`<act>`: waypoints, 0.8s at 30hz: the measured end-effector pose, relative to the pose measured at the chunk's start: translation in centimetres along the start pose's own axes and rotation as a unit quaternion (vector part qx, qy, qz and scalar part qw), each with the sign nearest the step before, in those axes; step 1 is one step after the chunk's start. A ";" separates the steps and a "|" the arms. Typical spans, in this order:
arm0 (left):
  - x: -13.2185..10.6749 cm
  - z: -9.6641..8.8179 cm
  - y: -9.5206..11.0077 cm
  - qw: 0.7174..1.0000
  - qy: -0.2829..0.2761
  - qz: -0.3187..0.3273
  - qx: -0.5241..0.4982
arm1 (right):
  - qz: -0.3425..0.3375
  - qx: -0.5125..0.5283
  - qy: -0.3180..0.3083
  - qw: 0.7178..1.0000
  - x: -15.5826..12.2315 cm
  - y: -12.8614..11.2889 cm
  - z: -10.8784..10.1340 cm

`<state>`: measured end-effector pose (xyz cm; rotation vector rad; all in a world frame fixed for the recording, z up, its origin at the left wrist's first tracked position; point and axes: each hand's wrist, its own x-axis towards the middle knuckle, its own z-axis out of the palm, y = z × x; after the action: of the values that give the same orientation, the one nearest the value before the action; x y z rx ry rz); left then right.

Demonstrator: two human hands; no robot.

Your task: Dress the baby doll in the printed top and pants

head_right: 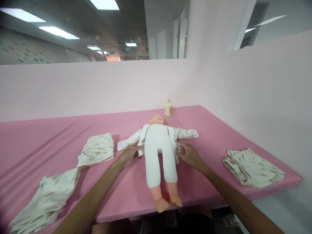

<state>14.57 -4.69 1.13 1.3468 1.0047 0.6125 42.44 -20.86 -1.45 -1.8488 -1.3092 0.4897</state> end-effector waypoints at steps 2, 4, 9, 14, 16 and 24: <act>0.3 0.0 0.1 0.999 -0.032 -0.010 -0.027 | -0.019 0.039 -0.076 0.996 -0.6 -0.4 0.5; 0.2 0.0 0.3 1.000 -0.016 -0.009 -0.020 | -0.035 0.091 -0.145 0.985 -0.9 -0.9 1.0; -1.3 0.3 0.5 0.992 0.054 0.063 0.090 | -0.019 0.136 -0.115 0.984 -1.0 -1.3 1.8; -1.8 0.1 0.1 0.989 0.080 0.121 0.040 | -0.020 0.181 -0.011 0.983 -1.3 -3.3 0.5; -1.4 -0.1 -0.1 0.994 0.076 0.078 -0.027 | -0.041 0.195 0.012 0.980 -1.7 -4.3 -0.3; -0.1 -0.8 -0.8 0.989 -0.064 -0.022 -0.130 | -0.033 0.154 0.010 0.988 -1.8 -1.8 1.0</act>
<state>13.66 -4.52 0.48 1.1167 0.8183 0.5950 39.94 -21.86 -0.85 -1.5477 -1.2021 0.5998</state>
